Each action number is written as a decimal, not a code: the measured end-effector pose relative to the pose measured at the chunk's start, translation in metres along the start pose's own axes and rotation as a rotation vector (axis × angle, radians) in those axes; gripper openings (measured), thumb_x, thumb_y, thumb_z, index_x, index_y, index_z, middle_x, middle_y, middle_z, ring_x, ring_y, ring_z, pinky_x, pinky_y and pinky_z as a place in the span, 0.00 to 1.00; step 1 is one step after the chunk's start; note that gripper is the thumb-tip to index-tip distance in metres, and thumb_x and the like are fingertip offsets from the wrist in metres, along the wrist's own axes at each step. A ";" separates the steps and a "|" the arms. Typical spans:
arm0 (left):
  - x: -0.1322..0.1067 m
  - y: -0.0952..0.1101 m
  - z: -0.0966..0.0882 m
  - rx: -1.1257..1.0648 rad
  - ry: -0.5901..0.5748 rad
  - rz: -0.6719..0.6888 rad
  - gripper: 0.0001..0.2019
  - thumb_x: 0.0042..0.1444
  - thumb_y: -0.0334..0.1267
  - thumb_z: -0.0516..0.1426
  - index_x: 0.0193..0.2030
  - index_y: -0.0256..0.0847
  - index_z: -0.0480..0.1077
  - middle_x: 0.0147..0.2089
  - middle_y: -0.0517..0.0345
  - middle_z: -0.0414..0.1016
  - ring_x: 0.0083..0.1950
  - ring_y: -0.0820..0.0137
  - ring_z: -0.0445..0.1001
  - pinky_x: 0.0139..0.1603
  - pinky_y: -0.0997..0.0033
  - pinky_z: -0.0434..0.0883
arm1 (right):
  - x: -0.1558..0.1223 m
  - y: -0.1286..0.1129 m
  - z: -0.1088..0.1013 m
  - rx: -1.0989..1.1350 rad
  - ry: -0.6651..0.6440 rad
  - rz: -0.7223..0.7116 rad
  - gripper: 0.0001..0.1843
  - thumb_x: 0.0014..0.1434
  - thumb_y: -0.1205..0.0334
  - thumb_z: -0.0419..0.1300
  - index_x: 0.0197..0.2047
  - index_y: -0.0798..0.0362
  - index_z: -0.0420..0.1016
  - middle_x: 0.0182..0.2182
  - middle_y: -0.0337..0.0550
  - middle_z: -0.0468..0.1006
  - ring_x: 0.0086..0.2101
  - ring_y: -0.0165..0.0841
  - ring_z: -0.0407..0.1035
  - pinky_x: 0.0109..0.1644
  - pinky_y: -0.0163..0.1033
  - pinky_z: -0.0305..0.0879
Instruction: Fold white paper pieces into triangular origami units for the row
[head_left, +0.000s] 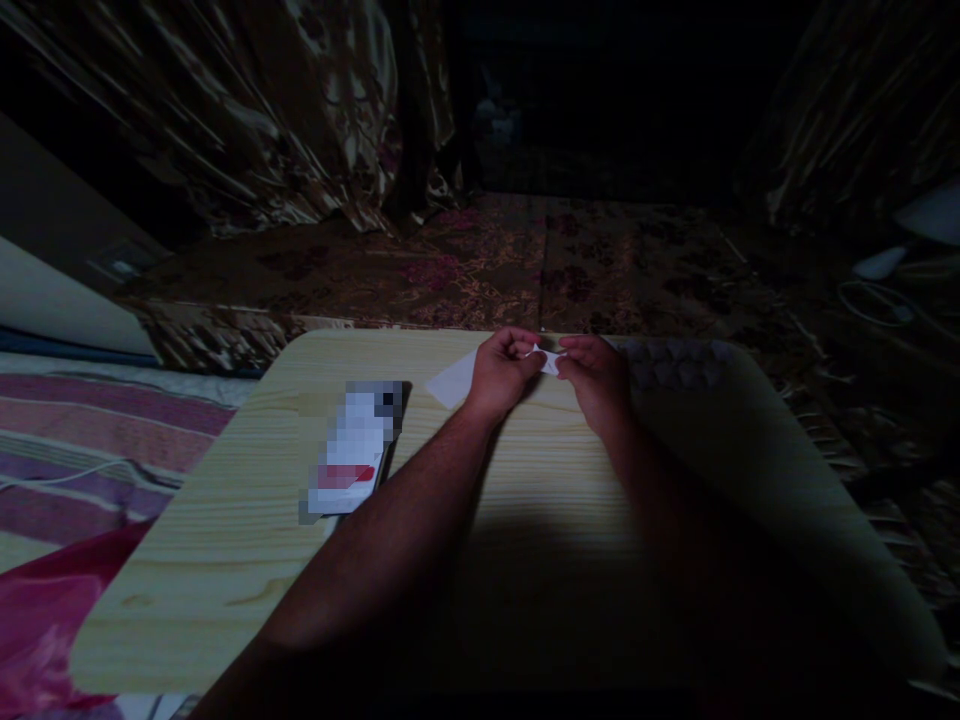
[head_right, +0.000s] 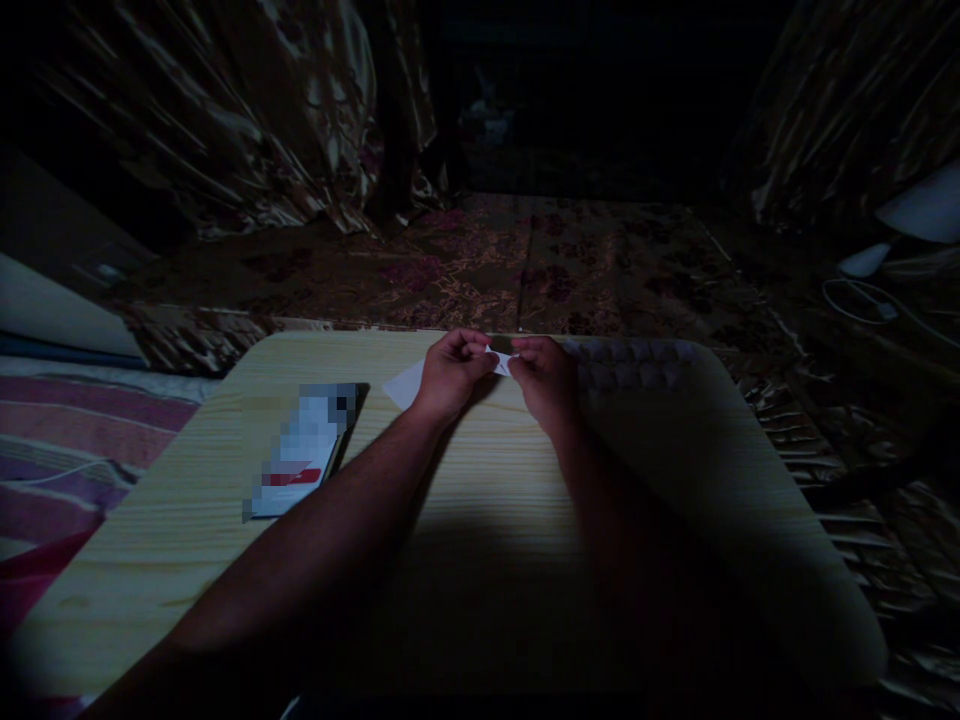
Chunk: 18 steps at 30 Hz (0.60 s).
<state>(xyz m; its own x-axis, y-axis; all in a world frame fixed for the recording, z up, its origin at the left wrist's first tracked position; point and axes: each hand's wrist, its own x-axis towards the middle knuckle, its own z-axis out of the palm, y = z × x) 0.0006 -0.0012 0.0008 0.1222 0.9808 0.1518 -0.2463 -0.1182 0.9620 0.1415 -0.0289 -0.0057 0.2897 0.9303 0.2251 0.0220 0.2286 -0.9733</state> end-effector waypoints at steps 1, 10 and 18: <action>0.000 0.000 0.000 0.002 -0.001 -0.003 0.14 0.42 0.35 0.68 0.37 0.39 0.72 0.28 0.64 0.75 0.26 0.77 0.70 0.28 0.77 0.65 | 0.000 0.000 -0.001 -0.010 0.000 -0.001 0.14 0.46 0.62 0.66 0.39 0.51 0.76 0.27 0.36 0.80 0.27 0.31 0.72 0.32 0.37 0.66; 0.001 -0.003 -0.001 0.001 -0.025 -0.011 0.14 0.42 0.33 0.66 0.38 0.39 0.72 0.29 0.64 0.75 0.27 0.78 0.70 0.30 0.77 0.66 | -0.001 -0.001 -0.002 -0.047 0.000 -0.007 0.13 0.47 0.62 0.65 0.38 0.52 0.77 0.28 0.38 0.81 0.29 0.32 0.73 0.35 0.39 0.69; 0.000 -0.002 0.000 -0.004 -0.032 -0.020 0.13 0.42 0.32 0.66 0.36 0.38 0.72 0.29 0.64 0.74 0.27 0.78 0.70 0.29 0.77 0.65 | -0.002 -0.001 -0.001 -0.024 0.006 0.025 0.15 0.45 0.62 0.66 0.39 0.51 0.78 0.28 0.37 0.80 0.28 0.32 0.73 0.32 0.38 0.69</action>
<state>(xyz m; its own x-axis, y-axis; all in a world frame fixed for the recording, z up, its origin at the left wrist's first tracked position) 0.0013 -0.0009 -0.0008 0.1576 0.9776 0.1393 -0.2475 -0.0975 0.9640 0.1420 -0.0311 -0.0053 0.2963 0.9338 0.2006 0.0377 0.1984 -0.9794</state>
